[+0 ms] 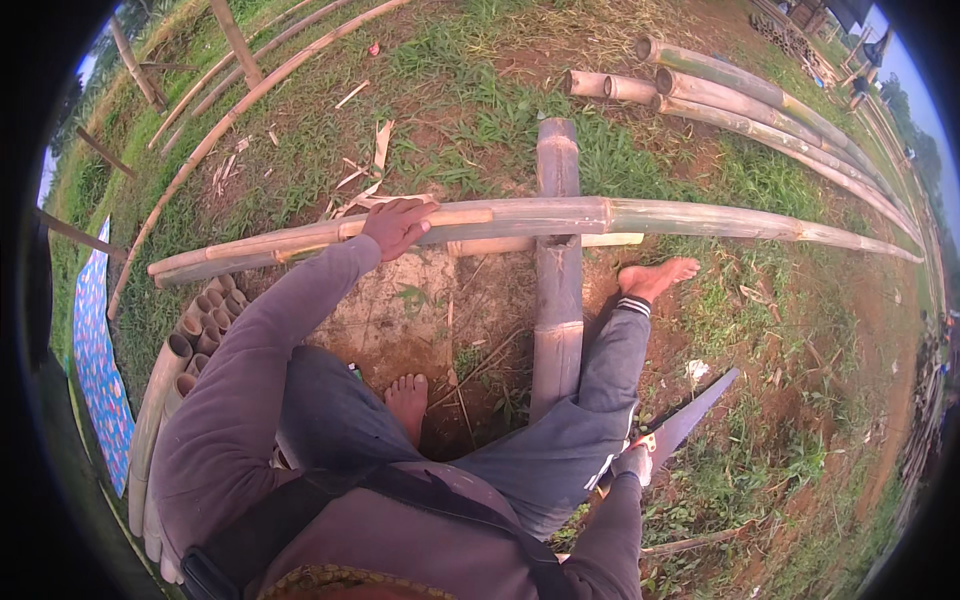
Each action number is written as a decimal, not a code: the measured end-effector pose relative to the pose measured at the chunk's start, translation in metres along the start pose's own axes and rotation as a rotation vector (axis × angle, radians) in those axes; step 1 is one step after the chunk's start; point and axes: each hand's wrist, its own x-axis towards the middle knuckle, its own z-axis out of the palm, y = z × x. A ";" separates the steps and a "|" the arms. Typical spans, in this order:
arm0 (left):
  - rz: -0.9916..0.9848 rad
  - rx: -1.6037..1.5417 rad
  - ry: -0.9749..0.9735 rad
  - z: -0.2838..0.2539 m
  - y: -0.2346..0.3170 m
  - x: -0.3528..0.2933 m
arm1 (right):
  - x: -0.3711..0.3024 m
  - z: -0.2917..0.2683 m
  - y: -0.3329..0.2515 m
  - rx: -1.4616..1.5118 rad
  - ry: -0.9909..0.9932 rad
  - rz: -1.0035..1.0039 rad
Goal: The person sits on the ground and uses a hand saw to cut long bamboo poles into shorter sections. They position each pole on a makeshift wooden stand, saw through it, and then move the cut pieces aside.
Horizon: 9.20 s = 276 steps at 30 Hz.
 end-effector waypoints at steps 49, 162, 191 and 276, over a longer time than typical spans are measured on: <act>0.040 -0.191 0.207 0.018 0.000 -0.001 | -0.220 -0.105 -0.291 1.135 0.523 -1.198; -0.117 0.134 -0.191 -0.019 -0.067 -0.015 | -0.243 -0.124 -0.340 0.997 0.697 -1.082; -0.138 0.164 -0.142 -0.016 -0.068 -0.028 | -0.247 -0.082 -0.256 0.921 0.675 -1.163; -0.127 0.146 -0.102 -0.020 -0.064 -0.026 | -0.249 -0.054 -0.218 1.049 0.461 -1.104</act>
